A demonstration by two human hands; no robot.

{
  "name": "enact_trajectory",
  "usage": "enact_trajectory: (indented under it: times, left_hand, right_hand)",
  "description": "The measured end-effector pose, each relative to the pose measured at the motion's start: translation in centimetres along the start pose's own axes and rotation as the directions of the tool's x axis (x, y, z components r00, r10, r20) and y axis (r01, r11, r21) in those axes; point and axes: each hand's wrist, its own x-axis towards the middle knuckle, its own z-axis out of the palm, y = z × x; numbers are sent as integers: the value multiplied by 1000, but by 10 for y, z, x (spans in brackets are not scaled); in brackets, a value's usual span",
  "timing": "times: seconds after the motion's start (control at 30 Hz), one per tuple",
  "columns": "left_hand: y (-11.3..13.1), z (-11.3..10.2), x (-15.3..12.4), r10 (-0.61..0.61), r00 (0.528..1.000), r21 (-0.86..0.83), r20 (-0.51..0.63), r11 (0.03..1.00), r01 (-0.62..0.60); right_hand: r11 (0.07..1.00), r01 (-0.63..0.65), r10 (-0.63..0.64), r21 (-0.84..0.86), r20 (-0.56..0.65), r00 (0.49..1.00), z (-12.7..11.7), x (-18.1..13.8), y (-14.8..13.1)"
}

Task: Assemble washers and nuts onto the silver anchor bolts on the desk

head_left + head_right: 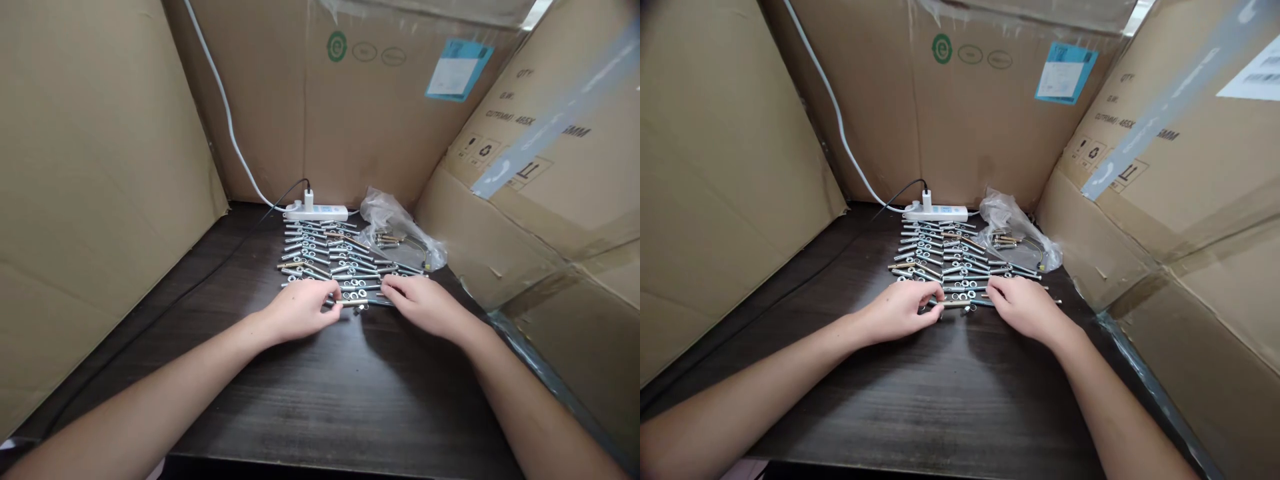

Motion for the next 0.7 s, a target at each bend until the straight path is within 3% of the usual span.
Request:
enact_trajectory:
  times: [0.13, 0.27, 0.7]
  left_hand:
    - [4, 5, -1, 55, 996, 117, 76, 991, -64]
    - [7, 11, 1, 68, 993, 199, 96, 976, -86]
    - [7, 24, 4, 87, 995, 379, 41, 921, -96]
  right_hand:
    - [988, 25, -38, 153, 83, 996, -1, -11, 5]
    - [988, 11, -34, 151, 150, 988, 2, -16, 3]
    - [994, 74, -83, 80, 113, 990, 15, -15, 4]
